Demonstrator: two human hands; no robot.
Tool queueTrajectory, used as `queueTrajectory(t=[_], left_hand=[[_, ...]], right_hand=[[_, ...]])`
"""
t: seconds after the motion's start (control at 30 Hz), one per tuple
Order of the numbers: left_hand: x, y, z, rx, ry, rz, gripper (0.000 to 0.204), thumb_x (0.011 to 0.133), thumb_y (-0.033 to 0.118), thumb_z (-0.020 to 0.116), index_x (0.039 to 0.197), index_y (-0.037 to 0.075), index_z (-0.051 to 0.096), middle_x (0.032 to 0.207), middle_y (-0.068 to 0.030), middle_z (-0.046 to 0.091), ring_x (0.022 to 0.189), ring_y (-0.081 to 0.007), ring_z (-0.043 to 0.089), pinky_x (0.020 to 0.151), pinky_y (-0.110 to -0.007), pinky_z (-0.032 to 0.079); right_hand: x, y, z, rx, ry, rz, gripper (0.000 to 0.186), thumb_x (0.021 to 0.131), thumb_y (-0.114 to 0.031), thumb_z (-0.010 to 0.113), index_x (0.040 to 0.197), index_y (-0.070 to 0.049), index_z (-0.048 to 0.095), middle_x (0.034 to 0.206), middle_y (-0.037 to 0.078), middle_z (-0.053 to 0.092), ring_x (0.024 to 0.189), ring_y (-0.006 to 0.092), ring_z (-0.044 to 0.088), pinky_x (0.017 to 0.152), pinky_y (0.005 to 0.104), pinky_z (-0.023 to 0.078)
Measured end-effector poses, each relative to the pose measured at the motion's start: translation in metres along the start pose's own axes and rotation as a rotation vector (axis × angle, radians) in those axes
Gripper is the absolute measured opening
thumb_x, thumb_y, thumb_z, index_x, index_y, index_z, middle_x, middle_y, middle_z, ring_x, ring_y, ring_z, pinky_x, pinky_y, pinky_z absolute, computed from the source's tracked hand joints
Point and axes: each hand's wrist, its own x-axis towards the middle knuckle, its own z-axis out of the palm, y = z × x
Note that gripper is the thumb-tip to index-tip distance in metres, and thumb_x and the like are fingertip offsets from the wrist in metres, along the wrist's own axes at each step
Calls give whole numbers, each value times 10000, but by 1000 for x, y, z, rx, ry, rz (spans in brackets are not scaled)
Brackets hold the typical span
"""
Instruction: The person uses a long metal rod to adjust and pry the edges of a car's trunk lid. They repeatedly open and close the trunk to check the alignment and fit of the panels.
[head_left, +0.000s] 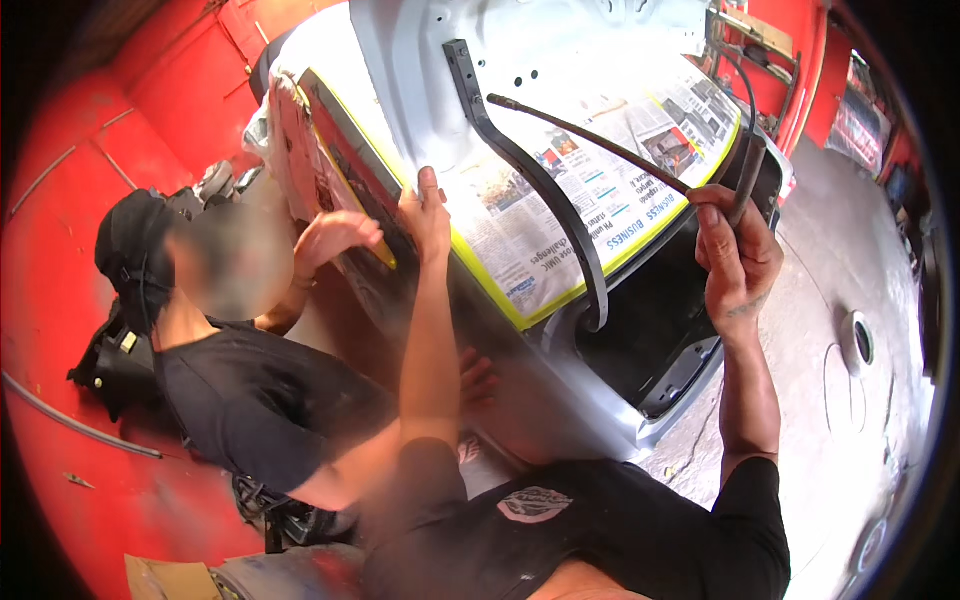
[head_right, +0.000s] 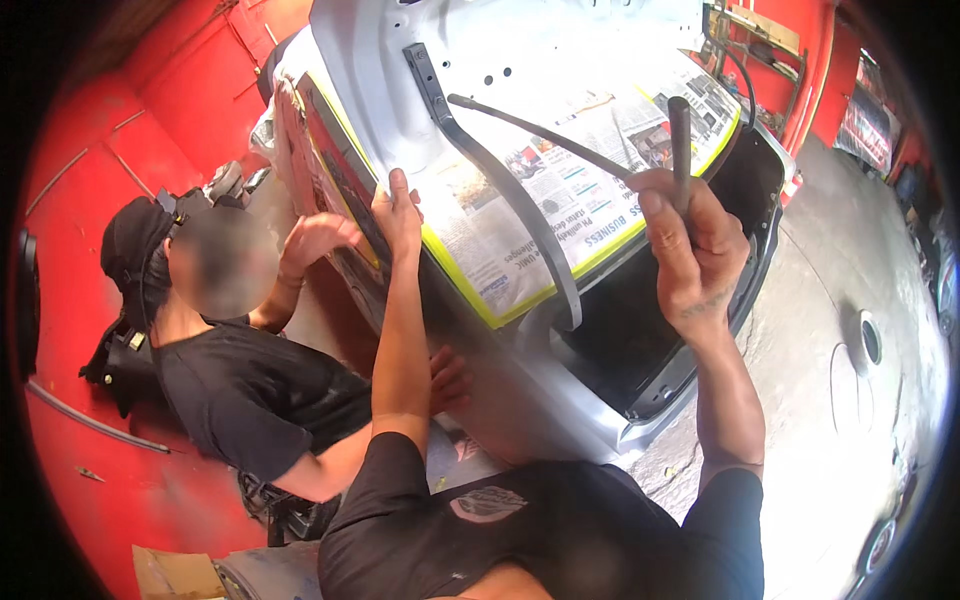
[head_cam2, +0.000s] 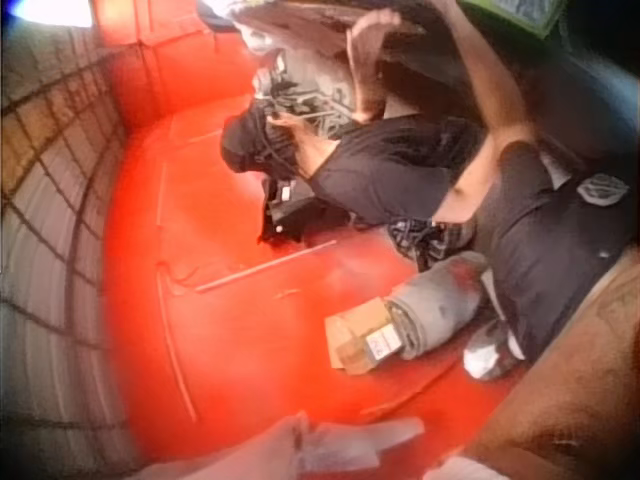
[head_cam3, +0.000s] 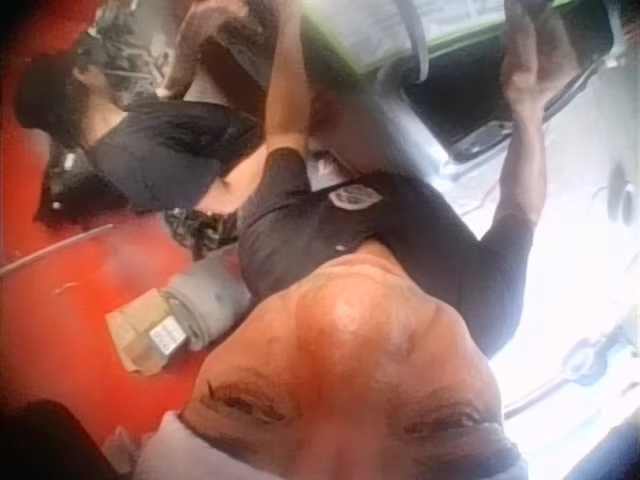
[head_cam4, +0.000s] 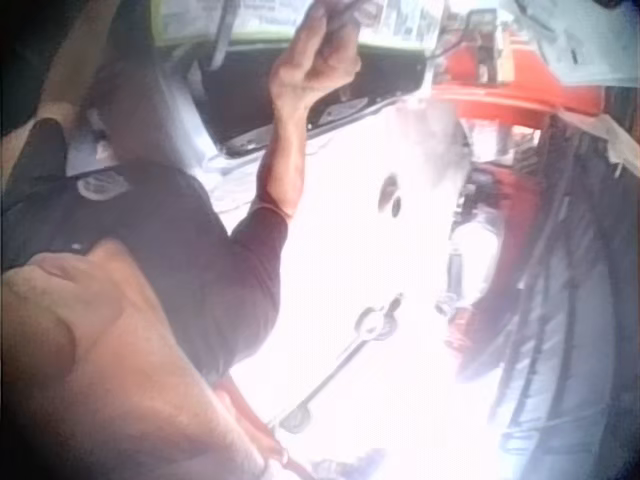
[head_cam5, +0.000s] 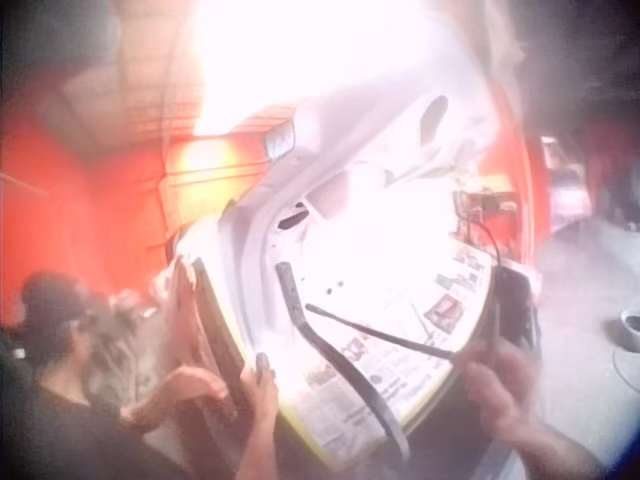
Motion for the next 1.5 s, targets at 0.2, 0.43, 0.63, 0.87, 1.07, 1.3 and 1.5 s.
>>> queueTrajectory(t=[0.2,0.43,0.63,0.87,1.07,1.3,1.5], left_hand=[[-20,29,-1,-138,-54,-38,483,1018,408,583,1109,-66,552,794,-110,611,441,-147,500,461,-294,428],[-51,10,8,-87,406,283,339,1052,266,546,1217,-28,516,928,-59,574,744,-95,533,623,-250,464],[-118,85,43,-414,-372,35,234,1049,186,537,1146,-18,600,918,-67,619,705,-113,578,616,-269,492],[-124,160,41,-791,-543,-112,395,1036,290,541,1269,-28,515,982,-178,649,667,-231,664,550,-314,546],[-117,159,67,-1146,-846,-373,512,999,324,610,1375,32,422,1184,-260,637,903,-377,725,677,-406,624],[-140,175,81,-1531,-877,-417,377,1002,188,604,1338,54,496,1194,-225,651,1118,-384,644,942,-510,538],[-146,184,82,-1453,-735,-384,261,987,166,635,1165,-9,559,1024,-241,690,888,-318,720,870,-463,573]], right_hand=[[2,6,6,-7,9,2,200,998,-172,623,1052,8,692,662,-66,498,571,15,390,523,211,266],[2,21,5,75,47,-10,240,1004,-204,624,1077,19,671,666,-56,490,560,25,398,515,205,272],[-12,41,2,145,104,-62,214,1011,-160,597,1063,40,654,675,-29,533,550,50,449,495,219,330],[-15,64,5,-214,-154,-640,163,913,-34,611,1059,40,603,806,151,665,649,232,628,583,305,503],[-3,37,-8,-442,-230,-641,206,893,-11,586,1095,25,604,983,154,707,936,306,663,788,329,533],[-5,-28,13,141,-299,315,673,1066,-470,420,1499,39,348,783,149,700,624,222,706,525,276,559],[-24,-24,-11,-540,86,-201,529,988,-159,627,1456,22,459,966,116,703,735,139,669,645,253,542]])
